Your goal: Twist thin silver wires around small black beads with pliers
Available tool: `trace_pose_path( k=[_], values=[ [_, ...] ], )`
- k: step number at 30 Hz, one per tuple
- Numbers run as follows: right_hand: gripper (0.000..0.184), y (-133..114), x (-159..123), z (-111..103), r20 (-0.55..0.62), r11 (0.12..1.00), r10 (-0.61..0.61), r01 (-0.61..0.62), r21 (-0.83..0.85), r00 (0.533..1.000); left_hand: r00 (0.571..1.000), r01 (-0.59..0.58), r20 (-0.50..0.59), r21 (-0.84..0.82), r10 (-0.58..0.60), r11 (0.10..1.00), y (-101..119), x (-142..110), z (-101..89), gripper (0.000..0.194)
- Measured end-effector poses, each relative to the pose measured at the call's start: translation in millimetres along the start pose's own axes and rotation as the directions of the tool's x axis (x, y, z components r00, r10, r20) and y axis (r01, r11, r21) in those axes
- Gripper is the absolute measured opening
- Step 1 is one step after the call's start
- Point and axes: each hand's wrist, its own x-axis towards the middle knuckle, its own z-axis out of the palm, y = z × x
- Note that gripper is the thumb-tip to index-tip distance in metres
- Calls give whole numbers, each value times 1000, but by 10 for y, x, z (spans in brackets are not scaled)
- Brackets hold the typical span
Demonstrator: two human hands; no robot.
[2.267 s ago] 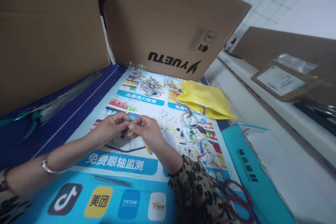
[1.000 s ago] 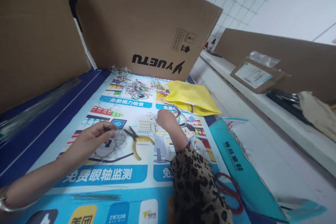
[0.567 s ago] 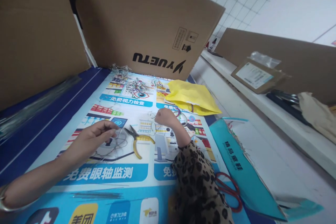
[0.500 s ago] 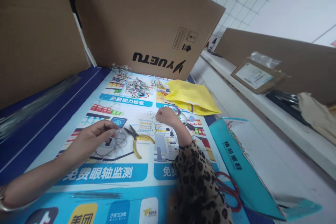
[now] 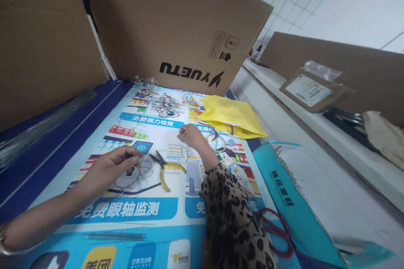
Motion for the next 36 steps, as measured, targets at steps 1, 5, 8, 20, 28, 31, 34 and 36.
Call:
trace_pose_path(
  k=[1,5,8,20,28,31,34,36],
  values=[
    [13,0,8,9,12,1000,1,-1,11,1000,1000,-1,0,-1,1,1000,-5,1,-1,23],
    [10,31,6,-21,35,999,9,-11,46,999,1000,-14,11,-11,14,1000,-37,2,-6,22],
    [8,81,-41,-94,50,996,15,-19,83,999,1000,-13,13,-18,14,1000,-41,2,-7,22],
    [26,-183,-430,-768,-370,953,178,-65,297,912,1000,-29,2,14,29,999,13,-42,11,25],
    [19,-43,-1411,-2013,-859,995,9,-88,-42,512,1000,12,16,59,-13,998,110,-53,-1,34],
    [17,561,-1670,-2352,-844,905,99,-401,-144,527,997,74,-8,110,-74,991,122,-52,-14,34],
    [18,1247,-1888,-2367,-443,748,519,-639,-178,731,994,105,-28,137,-103,985,154,-62,-23,42],
    [17,1604,-2007,-2185,-276,727,611,-664,-176,742,990,135,-68,164,-126,977,183,-69,-31,47]
  ],
)
